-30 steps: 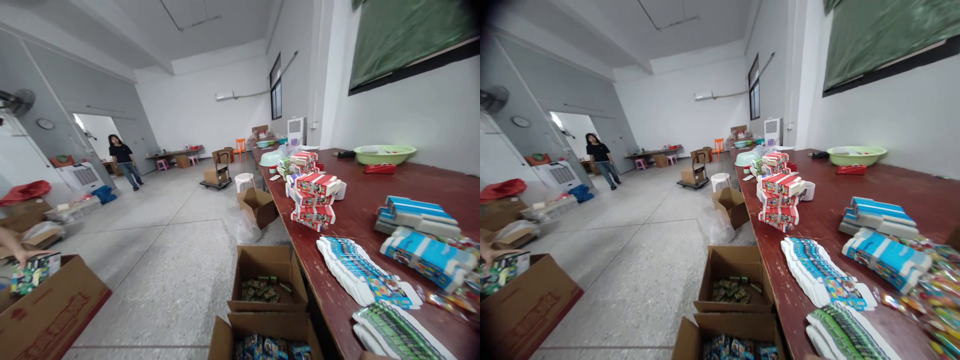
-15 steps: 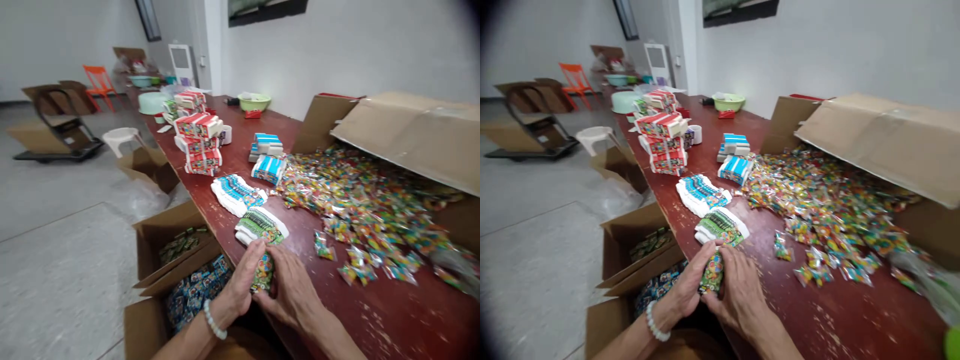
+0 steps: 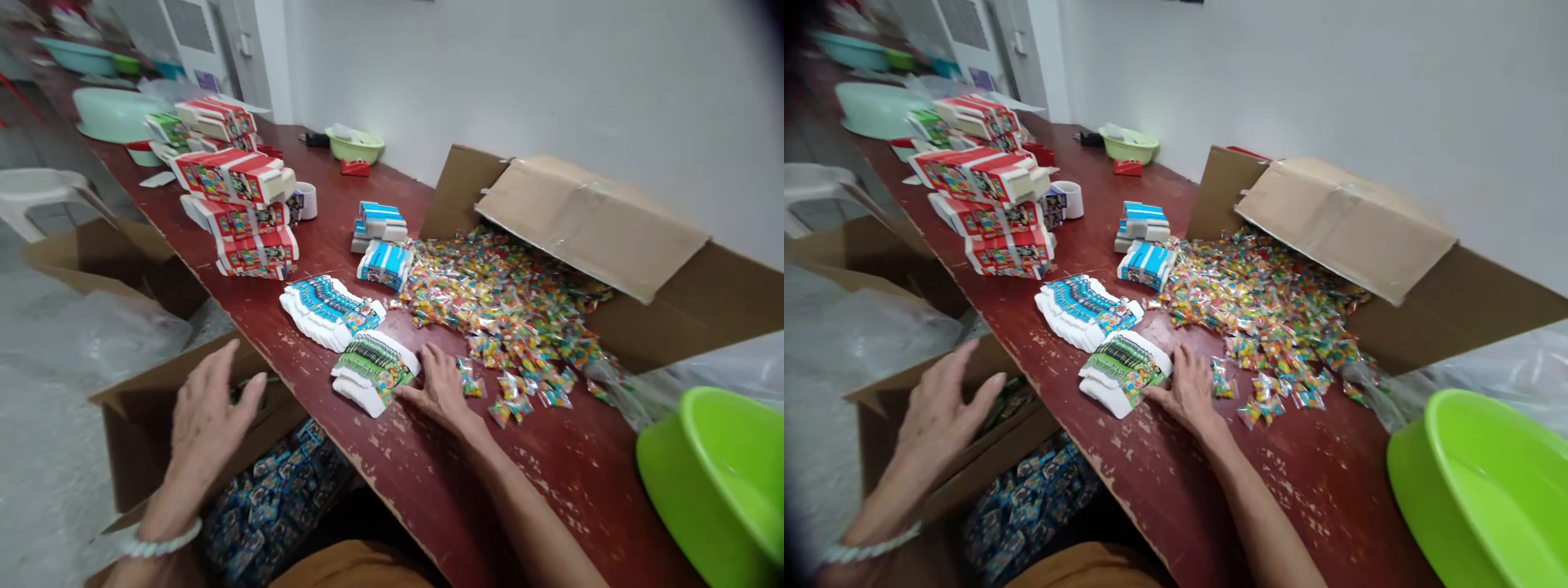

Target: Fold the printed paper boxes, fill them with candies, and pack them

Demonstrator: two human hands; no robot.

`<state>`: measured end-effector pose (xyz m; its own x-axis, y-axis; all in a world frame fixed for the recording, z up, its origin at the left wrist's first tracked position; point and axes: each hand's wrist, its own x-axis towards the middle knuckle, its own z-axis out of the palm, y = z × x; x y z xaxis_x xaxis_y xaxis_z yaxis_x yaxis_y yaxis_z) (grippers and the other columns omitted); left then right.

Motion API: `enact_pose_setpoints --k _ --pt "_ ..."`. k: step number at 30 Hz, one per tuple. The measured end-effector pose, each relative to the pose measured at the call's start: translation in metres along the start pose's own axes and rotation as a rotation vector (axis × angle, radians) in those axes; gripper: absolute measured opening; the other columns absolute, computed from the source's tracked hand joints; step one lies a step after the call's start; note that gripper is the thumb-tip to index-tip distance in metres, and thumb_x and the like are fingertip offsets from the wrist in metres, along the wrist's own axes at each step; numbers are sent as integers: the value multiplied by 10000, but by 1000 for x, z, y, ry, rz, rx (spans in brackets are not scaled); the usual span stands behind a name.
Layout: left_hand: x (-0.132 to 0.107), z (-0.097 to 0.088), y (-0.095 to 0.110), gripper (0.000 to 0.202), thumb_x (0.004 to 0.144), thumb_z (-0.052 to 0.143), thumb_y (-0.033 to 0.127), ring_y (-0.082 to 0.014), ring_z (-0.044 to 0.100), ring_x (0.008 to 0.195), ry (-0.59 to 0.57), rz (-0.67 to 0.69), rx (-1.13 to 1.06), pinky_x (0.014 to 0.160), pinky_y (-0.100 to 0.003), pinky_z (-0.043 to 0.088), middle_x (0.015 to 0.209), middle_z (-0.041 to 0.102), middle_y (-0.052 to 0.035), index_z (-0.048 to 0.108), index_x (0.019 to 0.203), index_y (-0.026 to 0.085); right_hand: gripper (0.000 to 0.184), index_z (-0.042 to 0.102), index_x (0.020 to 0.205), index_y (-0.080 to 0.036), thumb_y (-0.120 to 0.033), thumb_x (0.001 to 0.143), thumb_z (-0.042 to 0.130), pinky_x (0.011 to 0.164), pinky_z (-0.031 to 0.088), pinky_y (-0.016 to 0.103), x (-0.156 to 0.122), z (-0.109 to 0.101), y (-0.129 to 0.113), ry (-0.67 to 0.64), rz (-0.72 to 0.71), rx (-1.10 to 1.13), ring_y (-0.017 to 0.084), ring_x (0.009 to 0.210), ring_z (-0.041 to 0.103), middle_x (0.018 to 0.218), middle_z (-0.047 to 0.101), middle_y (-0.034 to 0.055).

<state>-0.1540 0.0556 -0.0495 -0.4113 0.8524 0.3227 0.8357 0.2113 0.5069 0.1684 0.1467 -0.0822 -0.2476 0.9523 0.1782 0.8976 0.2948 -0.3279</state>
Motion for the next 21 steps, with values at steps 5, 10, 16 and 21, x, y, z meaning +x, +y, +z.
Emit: enact_pose_setpoints --k 5,10,16,21 --pt "-25 56 72 499 938 503 410 -439 291 1444 -162 479 132 1101 -711 229 1559 397 -154 535 1424 301 733 625 1239 -188 -685 709 721 985 398 579 -5 16 -3 101 28 106 398 1225 485 1375 550 177" --pt "-34 78 95 515 899 595 328 -491 242 1453 -190 502 135 1069 -795 106 1561 381 -208 563 1407 249 513 649 924 -189 -663 733 675 891 461 461 -6 10 -7 279 191 536 315 1064 585 1165 649 145" --pt "-28 33 111 565 876 598 414 -387 404 1399 -415 204 -542 1145 -621 261 1478 504 -190 556 1378 158 333 613 829 -201 -503 765 737 648 460 266 -20 -41 -27 139 263 1262 156 692 575 753 649 -4" --pt "-35 9 130 591 763 706 594 -280 726 814 -1442 -316 -1306 731 -382 562 1057 727 -169 665 1133 136 221 593 895 -221 -413 838 687 610 460 253 -40 -63 -50 -32 116 1395 139 664 563 778 632 -10"
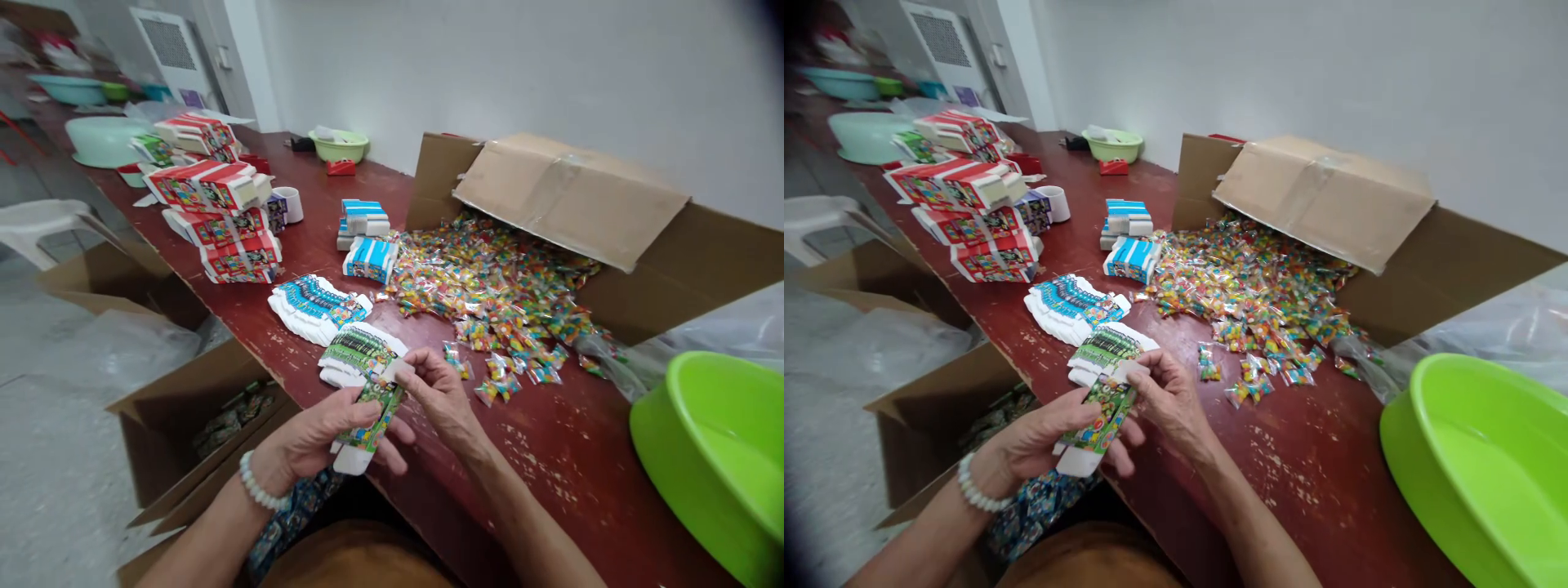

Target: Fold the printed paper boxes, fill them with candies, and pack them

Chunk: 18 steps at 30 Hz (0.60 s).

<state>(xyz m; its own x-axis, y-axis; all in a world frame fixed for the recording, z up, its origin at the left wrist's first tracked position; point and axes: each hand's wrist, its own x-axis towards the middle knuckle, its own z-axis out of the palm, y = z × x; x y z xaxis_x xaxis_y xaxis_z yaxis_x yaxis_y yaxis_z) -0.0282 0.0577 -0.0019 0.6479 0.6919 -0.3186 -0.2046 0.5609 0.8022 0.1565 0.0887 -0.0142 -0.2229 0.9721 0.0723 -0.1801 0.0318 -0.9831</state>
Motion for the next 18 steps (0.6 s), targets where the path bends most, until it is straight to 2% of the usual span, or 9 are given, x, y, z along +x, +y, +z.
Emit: enact_pose_setpoints --k 1,2,4,6,8,12,14,16,18 --pt "0 2 -3 588 730 738 607 -243 716 715 -61 -24 -80 685 -350 554 980 734 -157 685 1058 122 205 591 953 -229 -391 853 667 615 464 259 -3 1 -1 19 -42 -67 144 685 563 824 629 -2" --pt "-1 3 -6 585 704 762 615 -211 696 640 -74 -14 -127 648 -326 545 917 735 -143 697 1001 115 215 588 1015 -237 -366 858 657 643 476 273 -6 1 -1 58 -110 -170 155 734 569 892 623 12" --pt "-1 6 -13 581 689 779 619 -182 664 581 -19 41 -159 609 -305 528 856 735 -122 708 980 121 276 591 1096 -247 -318 841 668 760 496 322 -11 -1 -3 116 -284 -441 189 883 572 1036 588 46" --pt "-2 9 -17 584 684 789 611 -179 651 572 34 64 -141 590 -287 508 789 733 -107 716 1006 130 289 615 1079 -243 -308 813 705 854 486 367 -15 -5 -8 69 -411 -677 225 984 558 1084 562 67" --pt "-3 14 -17 587 671 794 619 -166 630 555 51 50 -103 577 -262 482 698 718 -98 729 970 117 272 631 1033 -231 -326 798 731 857 483 378 -17 -7 -13 -51 -449 -790 243 991 562 1044 582 71" --pt "-4 22 -15 588 617 828 620 -158 632 573 82 46 -55 574 -241 482 659 706 -99 735 853 89 103 620 891 -222 -257 814 679 691 472 300 -21 -7 -17 -199 -356 -761 187 773 583 852 625 23" --pt "-5 22 -17 594 569 867 586 -160 640 575 104 49 -58 569 -242 495 660 699 -84 733 856 83 41 606 812 -224 -233 807 646 583 436 261 -24 -5 -16 -225 -240 -697 154 634 553 736 612 -6" --pt "-6 18 -22 614 513 903 544 -149 632 553 119 35 -70 554 -237 493 662 692 -65 731 883 85 61 605 793 -227 -266 802 651 535 427 247 -27 -4 -15 -270 -100 -601 146 562 542 650 601 -23" --pt "-8 12 -26 617 448 942 465 -137 622 552 139 -4 -53 565 -246 502 702 698 -53 728 899 103 106 600 785 -228 -314 815 654 552 469 252 -28 -3 -14 -368 49 -435 159 591 594 684 649 -4"
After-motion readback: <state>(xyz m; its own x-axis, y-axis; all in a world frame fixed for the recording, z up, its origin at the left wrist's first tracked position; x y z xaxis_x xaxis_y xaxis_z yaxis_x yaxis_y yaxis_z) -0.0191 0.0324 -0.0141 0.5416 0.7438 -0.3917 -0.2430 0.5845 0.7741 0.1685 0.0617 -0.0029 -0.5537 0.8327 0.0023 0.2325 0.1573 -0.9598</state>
